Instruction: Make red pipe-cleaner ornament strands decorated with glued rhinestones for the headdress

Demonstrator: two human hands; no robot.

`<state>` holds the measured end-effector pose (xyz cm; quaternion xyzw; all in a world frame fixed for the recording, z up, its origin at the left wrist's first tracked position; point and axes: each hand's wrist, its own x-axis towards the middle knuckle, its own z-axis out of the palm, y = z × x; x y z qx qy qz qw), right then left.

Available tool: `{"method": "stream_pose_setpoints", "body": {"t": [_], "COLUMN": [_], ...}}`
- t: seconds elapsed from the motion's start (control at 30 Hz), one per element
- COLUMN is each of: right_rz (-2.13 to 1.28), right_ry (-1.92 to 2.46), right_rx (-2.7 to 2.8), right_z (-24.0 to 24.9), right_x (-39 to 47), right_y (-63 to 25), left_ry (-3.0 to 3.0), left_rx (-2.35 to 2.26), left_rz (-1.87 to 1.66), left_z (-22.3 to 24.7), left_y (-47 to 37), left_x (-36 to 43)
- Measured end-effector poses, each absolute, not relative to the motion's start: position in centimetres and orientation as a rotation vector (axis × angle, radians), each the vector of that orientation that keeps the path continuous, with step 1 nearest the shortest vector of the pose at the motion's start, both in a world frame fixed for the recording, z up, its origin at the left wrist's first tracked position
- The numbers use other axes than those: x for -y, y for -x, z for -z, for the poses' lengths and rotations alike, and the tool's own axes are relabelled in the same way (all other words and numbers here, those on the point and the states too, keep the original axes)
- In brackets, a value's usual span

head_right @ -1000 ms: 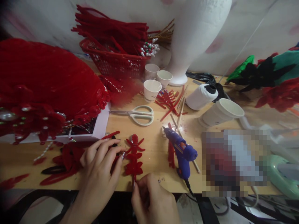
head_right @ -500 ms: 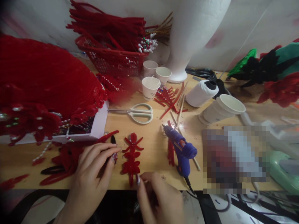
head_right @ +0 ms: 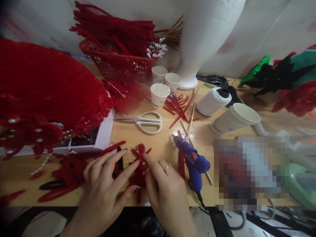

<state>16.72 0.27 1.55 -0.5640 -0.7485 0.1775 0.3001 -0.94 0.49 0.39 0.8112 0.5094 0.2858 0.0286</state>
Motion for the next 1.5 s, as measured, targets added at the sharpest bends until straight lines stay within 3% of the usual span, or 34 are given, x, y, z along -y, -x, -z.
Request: {"method": "stream_pose_setpoints", "body": {"t": [0.53, 1.0, 1.23, 1.5], "right_rz": [-0.433, -0.327, -0.385, -0.224], "right_ry": [1.451, 1.408, 1.438, 1.519], "right_rx": [1.977, 1.924, 1.978, 1.798], "right_z": [-0.9, -0.7, -0.7, -1.4], "right_x": [-2.4, -0.7, -1.4, -0.9], "right_y": [-16.2, -16.8, -16.5, -15.9], "left_ry": [-2.627, -2.422, -2.493, -2.343], "left_rx": [-1.516, -1.560, -1.563, -1.547], "left_rz": [-0.730, -1.020, -0.971, -1.196], "left_z": [0.2, 0.3, 0.2, -0.2], "left_y": [2.0, 1.6, 1.6, 1.7], "left_x": [-0.7, -0.5, -0.5, -0.5]}}
